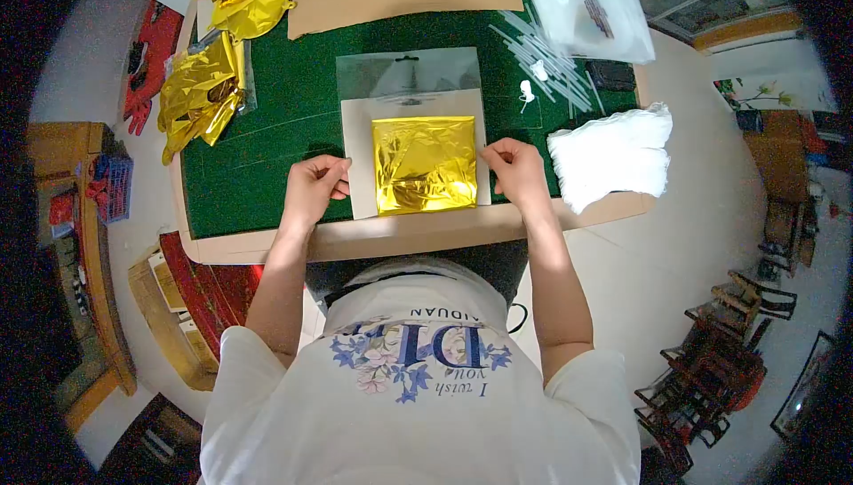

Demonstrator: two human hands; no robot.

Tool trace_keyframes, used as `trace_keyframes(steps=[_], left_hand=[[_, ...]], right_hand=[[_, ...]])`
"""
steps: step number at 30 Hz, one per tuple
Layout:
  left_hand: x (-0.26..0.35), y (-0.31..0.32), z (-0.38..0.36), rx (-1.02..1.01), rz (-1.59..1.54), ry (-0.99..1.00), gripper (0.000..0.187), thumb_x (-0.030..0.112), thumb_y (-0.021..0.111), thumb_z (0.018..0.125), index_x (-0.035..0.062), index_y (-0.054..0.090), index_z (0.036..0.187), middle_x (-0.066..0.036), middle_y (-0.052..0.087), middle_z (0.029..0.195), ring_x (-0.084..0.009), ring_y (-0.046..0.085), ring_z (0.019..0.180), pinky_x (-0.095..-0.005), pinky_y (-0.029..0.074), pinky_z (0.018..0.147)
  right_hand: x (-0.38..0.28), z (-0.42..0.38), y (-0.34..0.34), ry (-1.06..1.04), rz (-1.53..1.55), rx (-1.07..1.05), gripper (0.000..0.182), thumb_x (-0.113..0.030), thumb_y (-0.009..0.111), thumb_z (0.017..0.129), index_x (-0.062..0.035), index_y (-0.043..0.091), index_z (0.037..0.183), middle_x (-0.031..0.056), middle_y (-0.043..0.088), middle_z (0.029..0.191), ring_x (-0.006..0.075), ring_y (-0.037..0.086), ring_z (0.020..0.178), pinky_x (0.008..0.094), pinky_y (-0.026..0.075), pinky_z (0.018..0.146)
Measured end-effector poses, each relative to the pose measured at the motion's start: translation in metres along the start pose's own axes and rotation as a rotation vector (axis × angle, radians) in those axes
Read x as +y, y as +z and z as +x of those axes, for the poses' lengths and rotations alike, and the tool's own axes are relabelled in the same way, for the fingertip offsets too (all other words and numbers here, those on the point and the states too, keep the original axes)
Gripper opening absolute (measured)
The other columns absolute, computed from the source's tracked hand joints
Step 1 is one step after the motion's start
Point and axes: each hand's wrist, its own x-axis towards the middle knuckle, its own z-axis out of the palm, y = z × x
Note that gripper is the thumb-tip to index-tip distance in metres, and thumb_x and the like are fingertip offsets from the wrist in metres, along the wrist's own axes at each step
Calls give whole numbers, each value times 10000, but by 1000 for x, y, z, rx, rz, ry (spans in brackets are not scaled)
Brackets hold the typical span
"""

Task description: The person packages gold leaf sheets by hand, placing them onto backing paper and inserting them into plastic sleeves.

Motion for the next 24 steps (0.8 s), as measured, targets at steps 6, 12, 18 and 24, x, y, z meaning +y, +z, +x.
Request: trace_keyframes(steps=[6, 12, 18, 24], left_hand=[[-4, 4, -18, -3, 20, -26, 194, 170, 653, 912, -15, 698, 875, -30, 655, 705, -92, 633, 609, -224, 513, 548], [-12, 4, -36, -35, 15, -98, 160, 110, 668, 899, -4, 655, 1011, -26, 677, 768, -93, 628, 648, -222, 506, 609], [-7, 7, -54, -172, -21, 146, 926, -78, 712, 774, 82, 168, 1506, -113, 647, 1039, -146, 613, 905, -285, 513, 814], [-16, 21, -40, -11, -242, 111, 830, -96, 656, 817, 74, 206, 1494, -99, 678, 1008, -143, 633, 867, -276, 510, 816]], right_hand=[[15, -13, 1, -20, 57, -11, 150, -146, 651, 901, -4, 672, 859, -24, 592, 649, 22, 431, 435, 192, 330, 376], [15, -25, 1, 0, -4, -19, 243, -106, 686, 862, -18, 628, 1081, -16, 593, 673, 29, 452, 508, 186, 365, 449], [-4, -46, -7, -166, 47, -212, 969, 70, 726, 699, -150, 245, 1511, 21, 531, 866, 69, 470, 666, 205, 442, 653], [-9, -51, 6, -183, -57, -111, 921, 119, 677, 721, -168, 284, 1502, 13, 487, 852, 72, 458, 661, 208, 438, 643]])
